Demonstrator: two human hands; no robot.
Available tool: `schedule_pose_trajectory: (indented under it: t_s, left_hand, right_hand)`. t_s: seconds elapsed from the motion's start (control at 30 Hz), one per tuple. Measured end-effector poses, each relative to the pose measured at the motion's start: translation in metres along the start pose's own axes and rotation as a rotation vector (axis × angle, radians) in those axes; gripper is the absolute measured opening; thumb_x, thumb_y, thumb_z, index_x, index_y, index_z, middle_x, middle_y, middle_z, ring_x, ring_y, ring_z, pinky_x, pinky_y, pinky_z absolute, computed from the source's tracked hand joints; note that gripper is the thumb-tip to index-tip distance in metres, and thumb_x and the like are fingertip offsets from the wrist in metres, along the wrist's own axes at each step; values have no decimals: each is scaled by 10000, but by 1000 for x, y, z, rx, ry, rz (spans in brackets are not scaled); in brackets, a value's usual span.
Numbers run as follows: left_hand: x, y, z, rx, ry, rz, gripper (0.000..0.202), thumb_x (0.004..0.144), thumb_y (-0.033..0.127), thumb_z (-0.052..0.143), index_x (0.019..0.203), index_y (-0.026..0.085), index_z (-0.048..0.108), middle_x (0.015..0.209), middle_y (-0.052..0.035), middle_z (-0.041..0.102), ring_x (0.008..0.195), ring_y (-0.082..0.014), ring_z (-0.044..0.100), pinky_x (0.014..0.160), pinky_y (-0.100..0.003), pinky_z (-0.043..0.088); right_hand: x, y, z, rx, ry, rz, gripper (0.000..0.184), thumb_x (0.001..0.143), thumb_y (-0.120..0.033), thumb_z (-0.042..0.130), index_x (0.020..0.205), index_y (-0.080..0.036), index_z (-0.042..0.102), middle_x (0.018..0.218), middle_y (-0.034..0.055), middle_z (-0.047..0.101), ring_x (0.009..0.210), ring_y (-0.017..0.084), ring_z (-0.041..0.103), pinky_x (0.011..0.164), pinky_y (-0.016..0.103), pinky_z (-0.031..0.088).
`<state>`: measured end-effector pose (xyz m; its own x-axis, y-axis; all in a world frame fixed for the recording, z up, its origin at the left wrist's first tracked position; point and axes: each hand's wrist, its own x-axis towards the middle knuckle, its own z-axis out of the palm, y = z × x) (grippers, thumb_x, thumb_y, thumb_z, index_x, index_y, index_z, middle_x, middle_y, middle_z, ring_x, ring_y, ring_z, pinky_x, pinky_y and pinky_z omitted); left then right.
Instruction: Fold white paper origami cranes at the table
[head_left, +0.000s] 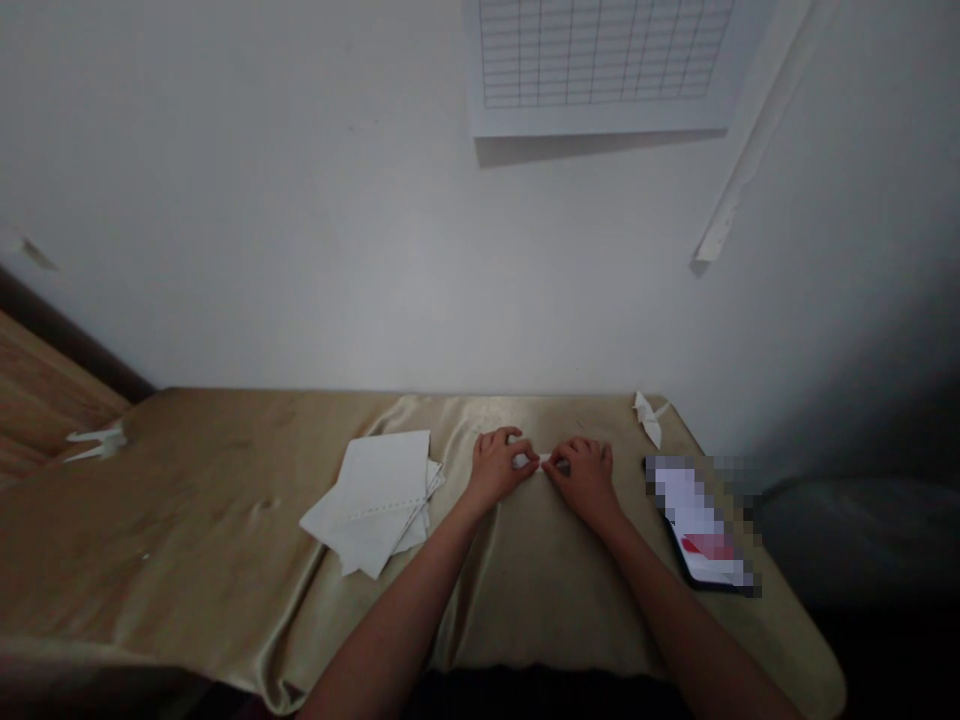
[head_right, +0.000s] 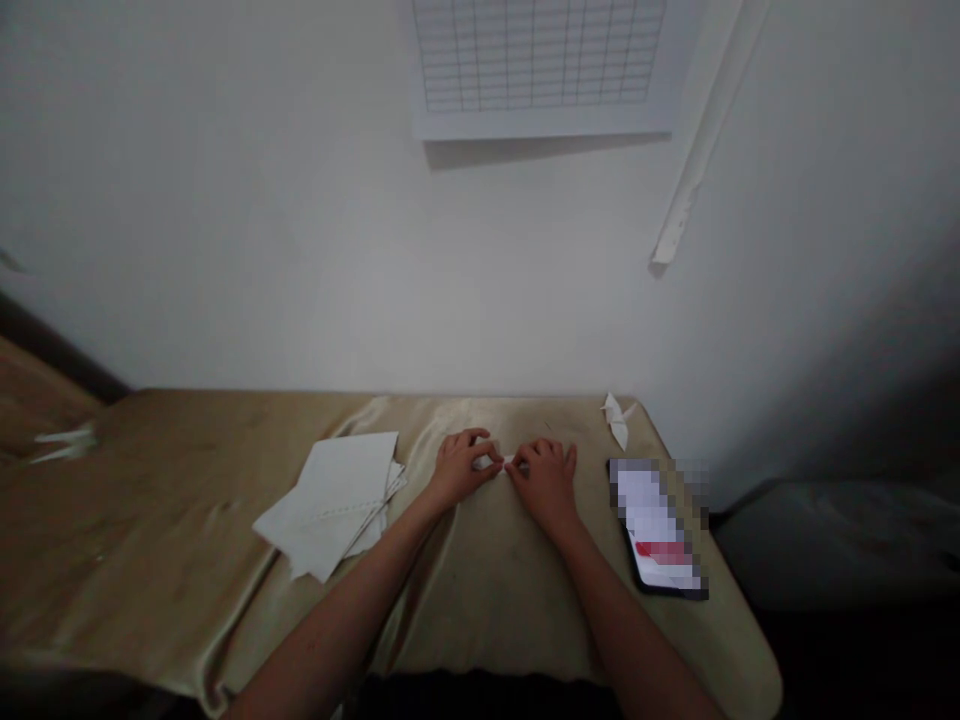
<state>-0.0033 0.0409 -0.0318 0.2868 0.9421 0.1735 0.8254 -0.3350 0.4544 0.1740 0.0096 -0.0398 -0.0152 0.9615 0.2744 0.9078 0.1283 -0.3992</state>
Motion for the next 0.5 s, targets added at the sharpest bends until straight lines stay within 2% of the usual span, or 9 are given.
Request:
schedule_pose_trajectory:
  t_s: [0.17, 0.5]
  left_hand:
    - [2, -5, 3, 8, -2, 50, 146, 812, 411, 721, 950, 366, 738, 1313, 18, 560, 1207, -245, 479, 1103, -466, 292]
    - [2, -9, 4, -38, -5, 57, 153, 802, 394, 742, 953, 368, 753, 1314, 16, 572, 1211, -240, 490, 1088, -439, 321]
  right_hand:
    - [-1, -2, 0, 11, 9, -8, 207, 898, -420, 570, 834, -252, 672, 1021, 58, 650, 1127, 271, 489, 1109, 606, 150]
    - [1, 13, 0, 114, -30, -18, 180, 887, -376, 579, 832, -261, 706, 1056, 41, 668, 1122, 256, 524, 1105, 598, 142]
